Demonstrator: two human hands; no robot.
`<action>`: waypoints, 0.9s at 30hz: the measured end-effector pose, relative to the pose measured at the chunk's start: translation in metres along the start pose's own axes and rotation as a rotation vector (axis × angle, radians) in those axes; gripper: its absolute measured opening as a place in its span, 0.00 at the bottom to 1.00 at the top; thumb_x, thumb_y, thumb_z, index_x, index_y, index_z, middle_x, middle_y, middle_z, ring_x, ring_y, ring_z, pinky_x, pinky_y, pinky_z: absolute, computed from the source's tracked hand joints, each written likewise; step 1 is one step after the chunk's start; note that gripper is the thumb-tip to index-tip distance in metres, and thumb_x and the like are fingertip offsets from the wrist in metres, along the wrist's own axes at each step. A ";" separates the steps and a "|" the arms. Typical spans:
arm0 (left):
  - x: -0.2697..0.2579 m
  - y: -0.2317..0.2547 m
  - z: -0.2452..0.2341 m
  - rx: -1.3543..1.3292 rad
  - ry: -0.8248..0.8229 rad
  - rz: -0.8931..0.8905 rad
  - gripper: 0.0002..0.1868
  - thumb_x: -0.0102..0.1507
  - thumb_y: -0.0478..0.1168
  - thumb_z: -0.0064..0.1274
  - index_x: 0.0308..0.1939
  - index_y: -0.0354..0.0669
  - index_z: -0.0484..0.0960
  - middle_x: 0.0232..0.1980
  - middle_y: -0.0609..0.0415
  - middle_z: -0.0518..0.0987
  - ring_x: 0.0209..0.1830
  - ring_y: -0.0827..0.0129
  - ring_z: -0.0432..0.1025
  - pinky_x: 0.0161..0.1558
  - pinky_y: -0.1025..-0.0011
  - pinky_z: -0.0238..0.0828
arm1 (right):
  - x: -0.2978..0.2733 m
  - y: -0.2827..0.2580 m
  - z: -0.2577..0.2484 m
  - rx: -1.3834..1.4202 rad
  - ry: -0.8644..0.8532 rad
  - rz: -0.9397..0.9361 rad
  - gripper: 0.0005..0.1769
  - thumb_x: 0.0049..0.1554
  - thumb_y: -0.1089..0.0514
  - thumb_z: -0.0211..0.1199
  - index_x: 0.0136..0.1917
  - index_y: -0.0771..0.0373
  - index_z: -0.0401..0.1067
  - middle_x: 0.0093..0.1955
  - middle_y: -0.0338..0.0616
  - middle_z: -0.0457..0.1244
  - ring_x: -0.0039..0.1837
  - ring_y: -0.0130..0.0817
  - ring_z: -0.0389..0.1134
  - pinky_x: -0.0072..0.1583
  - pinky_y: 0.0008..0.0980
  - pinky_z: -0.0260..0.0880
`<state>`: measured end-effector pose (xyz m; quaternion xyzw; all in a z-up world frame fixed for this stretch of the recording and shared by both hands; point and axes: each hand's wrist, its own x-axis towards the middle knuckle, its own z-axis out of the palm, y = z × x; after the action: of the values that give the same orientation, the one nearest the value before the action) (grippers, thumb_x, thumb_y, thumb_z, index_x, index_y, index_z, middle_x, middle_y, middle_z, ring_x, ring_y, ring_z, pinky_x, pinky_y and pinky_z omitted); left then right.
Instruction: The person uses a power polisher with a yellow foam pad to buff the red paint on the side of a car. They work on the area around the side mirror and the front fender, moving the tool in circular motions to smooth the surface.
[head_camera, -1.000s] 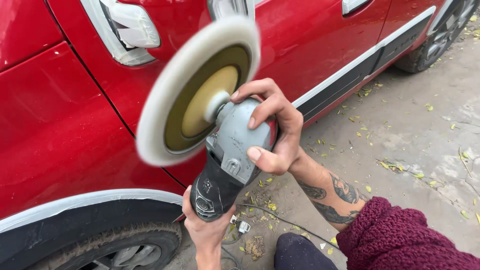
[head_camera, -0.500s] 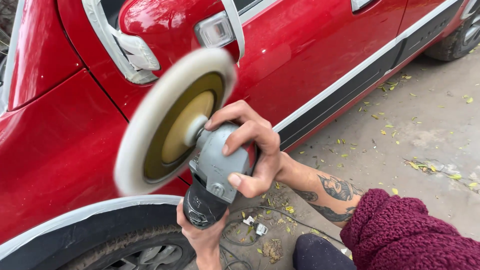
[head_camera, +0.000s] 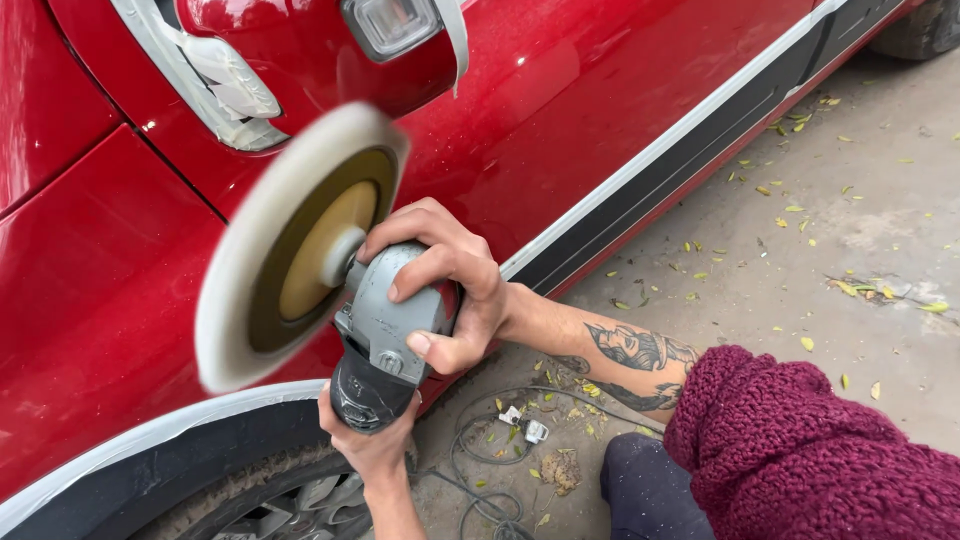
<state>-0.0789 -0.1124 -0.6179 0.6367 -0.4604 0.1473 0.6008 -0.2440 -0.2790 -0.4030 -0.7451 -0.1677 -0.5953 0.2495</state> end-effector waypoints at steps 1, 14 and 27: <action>0.003 0.001 0.003 0.002 -0.004 0.002 0.62 0.41 0.38 0.78 0.72 0.44 0.53 0.55 0.40 0.79 0.49 0.52 0.79 0.51 0.61 0.79 | 0.000 0.002 -0.001 0.000 0.004 0.001 0.22 0.51 0.48 0.65 0.55 0.57 0.66 0.63 0.56 0.64 0.61 0.47 0.67 0.62 0.45 0.68; 0.009 -0.003 0.035 0.067 -0.006 0.134 0.61 0.47 0.40 0.80 0.72 0.49 0.49 0.46 0.45 0.82 0.41 0.54 0.82 0.44 0.63 0.82 | -0.018 0.025 -0.040 -0.051 -0.020 -0.073 0.25 0.55 0.42 0.59 0.58 0.58 0.64 0.61 0.57 0.63 0.62 0.48 0.67 0.62 0.49 0.71; 0.000 0.013 0.043 0.172 0.052 0.094 0.60 0.45 0.40 0.79 0.72 0.45 0.52 0.45 0.42 0.81 0.39 0.49 0.81 0.42 0.60 0.81 | -0.029 0.052 -0.050 -0.021 -0.073 -0.111 0.25 0.58 0.41 0.55 0.59 0.61 0.66 0.61 0.60 0.62 0.61 0.50 0.67 0.61 0.49 0.73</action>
<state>-0.1046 -0.1495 -0.6198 0.6596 -0.4595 0.2308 0.5482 -0.2627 -0.3488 -0.4316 -0.7584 -0.2114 -0.5825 0.2019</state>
